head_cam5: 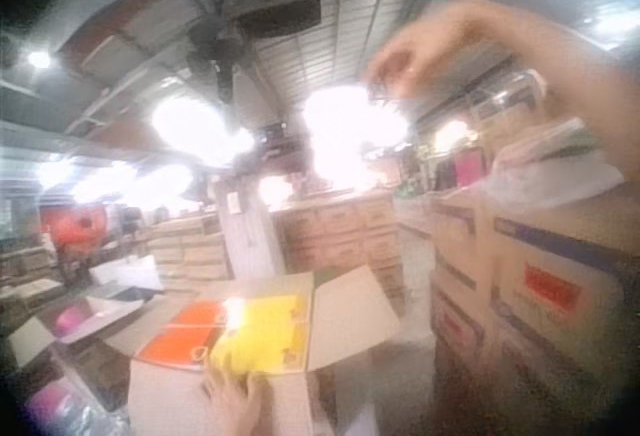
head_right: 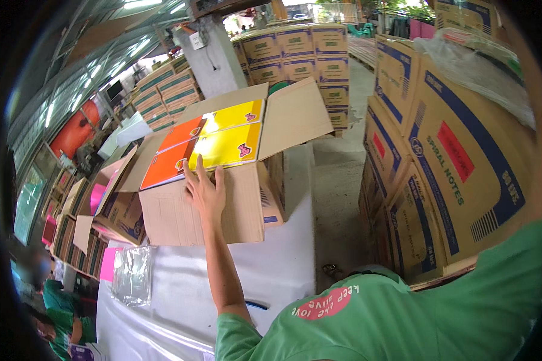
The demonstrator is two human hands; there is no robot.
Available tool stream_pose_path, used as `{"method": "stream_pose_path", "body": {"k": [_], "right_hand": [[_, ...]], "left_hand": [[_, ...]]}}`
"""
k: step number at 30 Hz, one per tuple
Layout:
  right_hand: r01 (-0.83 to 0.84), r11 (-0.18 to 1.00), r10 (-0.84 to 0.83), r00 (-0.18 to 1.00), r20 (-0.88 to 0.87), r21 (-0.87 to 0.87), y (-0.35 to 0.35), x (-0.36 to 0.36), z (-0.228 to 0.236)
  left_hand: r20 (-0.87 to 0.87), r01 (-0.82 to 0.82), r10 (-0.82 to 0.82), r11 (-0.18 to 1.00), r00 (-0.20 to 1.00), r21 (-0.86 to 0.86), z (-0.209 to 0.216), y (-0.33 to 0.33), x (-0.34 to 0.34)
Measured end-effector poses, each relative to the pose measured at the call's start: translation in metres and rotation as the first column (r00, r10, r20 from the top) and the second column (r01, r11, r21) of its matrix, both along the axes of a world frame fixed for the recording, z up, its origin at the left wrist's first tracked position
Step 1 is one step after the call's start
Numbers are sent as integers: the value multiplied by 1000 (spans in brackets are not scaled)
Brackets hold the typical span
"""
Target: The person unrolls a bundle of black spiral notebooks from paper, removes bubble wrap from the workspace, and packs stacks of colorful spiral notebooks into a cardboard box.
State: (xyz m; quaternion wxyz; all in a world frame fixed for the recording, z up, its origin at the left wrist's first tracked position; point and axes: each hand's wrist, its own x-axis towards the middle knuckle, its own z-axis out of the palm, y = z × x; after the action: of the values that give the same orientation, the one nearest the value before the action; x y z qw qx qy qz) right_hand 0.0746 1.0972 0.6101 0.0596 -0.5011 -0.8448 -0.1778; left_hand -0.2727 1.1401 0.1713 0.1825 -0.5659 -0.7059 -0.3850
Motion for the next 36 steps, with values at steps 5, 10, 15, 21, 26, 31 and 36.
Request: {"method": "stream_pose_path", "body": {"k": [5,10,15,21,26,31,36], "right_hand": [[-389,886,367,921,-133,-251,71,-105,-52],[-468,871,468,883,-34,-148,233,-157,-172],[-333,893,278,937,-211,-302,358,-200,-286],[-233,855,172,970,-171,-463,395,-235,-348],[-248,746,128,964,-233,-618,399,-245,-350],[-510,-72,-303,830,-469,-857,436,-236,-366],[-642,187,-118,736,-666,-743,432,-237,-373]], "left_hand": [[119,103,-108,994,987,44,10,-2,-16],[106,234,-249,962,963,142,2,-8,15],[-93,258,-245,950,965,174,-55,-3,25],[-215,198,-136,934,967,297,-104,14,21],[54,96,-107,979,993,182,-73,-2,35],[873,237,-450,883,188,404,29,-12,58],[861,151,-331,898,-387,413,81,-10,60]]}}
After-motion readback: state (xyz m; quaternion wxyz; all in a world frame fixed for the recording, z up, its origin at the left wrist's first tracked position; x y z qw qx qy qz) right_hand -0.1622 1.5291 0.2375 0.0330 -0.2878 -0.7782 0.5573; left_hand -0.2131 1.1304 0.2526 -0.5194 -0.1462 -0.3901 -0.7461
